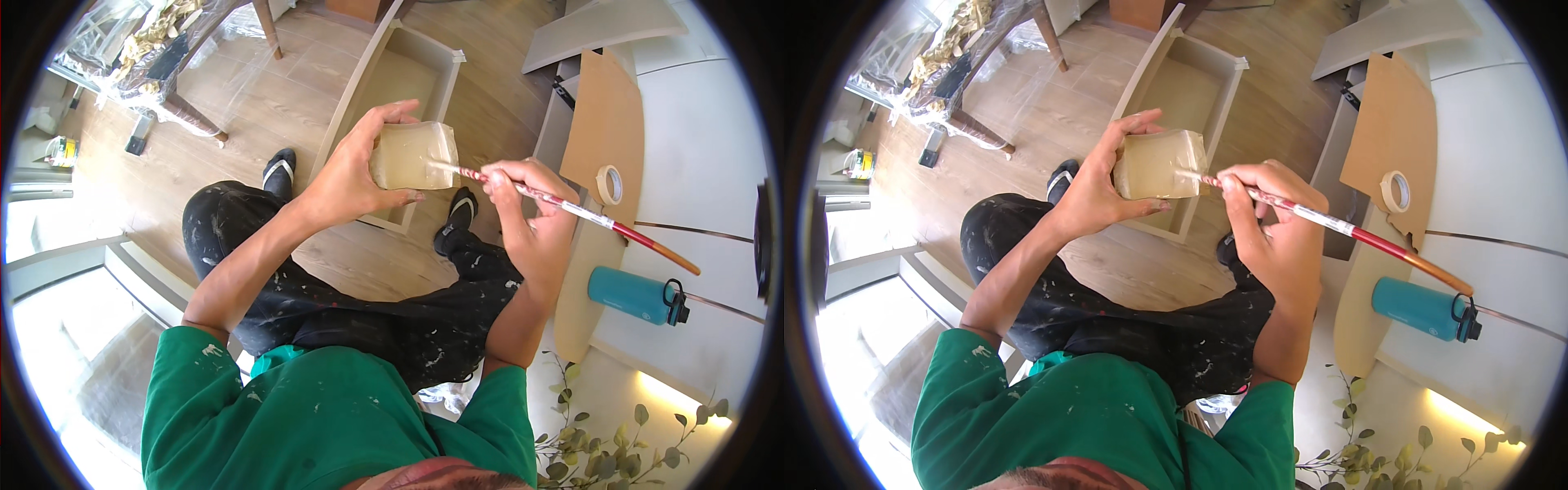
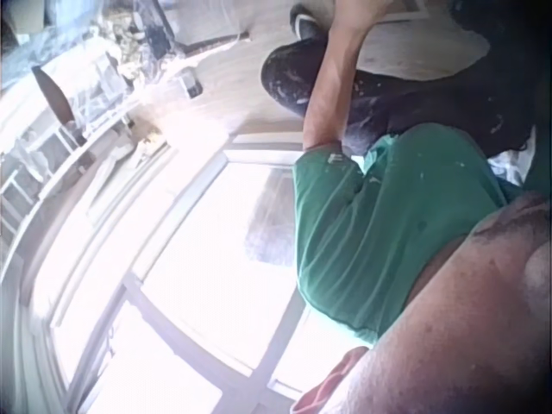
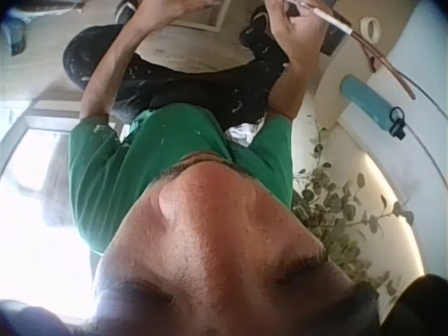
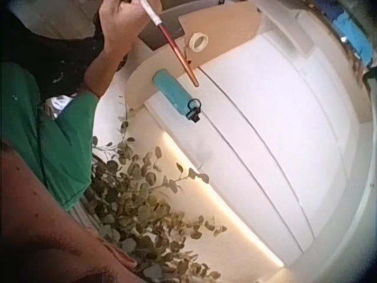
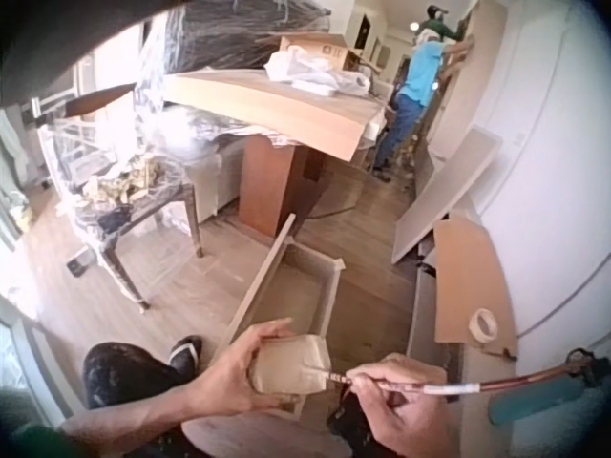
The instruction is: The person paints the edges of a wooden drawer using a brush and a small container of light-colored paint, then removes pieces of masking tape from the corners and wipes the surface with a cloth.
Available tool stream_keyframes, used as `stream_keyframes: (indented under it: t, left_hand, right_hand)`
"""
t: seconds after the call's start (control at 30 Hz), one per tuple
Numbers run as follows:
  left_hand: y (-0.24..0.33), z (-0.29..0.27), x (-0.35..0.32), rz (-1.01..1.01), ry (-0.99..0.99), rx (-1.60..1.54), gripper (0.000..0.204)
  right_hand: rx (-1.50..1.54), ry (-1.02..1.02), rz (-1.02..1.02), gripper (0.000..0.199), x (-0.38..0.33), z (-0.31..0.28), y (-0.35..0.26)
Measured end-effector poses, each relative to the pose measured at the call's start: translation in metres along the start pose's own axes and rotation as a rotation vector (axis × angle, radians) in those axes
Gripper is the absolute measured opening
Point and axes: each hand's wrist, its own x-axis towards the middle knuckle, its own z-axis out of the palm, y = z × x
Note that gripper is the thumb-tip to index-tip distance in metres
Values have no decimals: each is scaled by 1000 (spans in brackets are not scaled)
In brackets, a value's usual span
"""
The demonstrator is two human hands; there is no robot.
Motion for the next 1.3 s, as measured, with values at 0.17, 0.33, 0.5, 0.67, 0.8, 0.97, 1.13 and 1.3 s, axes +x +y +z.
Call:
stream_keyframes:
  t: [0.17,0.33,0.5,0.67,0.8,0.97,1.13,1.3]
  left_hand:
    - [-1,1,0,-8,0,-76,105]
    - [2,1,-1,-31,-9,-99,105]
    - [3,2,0,5,-20,-54,108]
    - [2,2,-2,-33,-24,-120,108]
    - [3,3,-1,21,-44,-58,107]
    - [3,2,-2,36,-31,-19,107]
    - [0,1,-4,-7,-50,-67,108]
    - [2,0,-3,-25,-57,-80,108]
  right_hand:
    - [54,-134,-11,5,0,0,2]
    - [104,-100,15,6,1,8,4]
    - [72,32,-19,6,2,5,10]
    - [91,-141,-8,8,4,11,7]
    - [147,-4,-33,9,6,15,17]
    - [134,-10,-1,8,4,8,15]
    - [132,-200,32,8,5,9,10]
    - [159,-67,7,8,6,12,15]
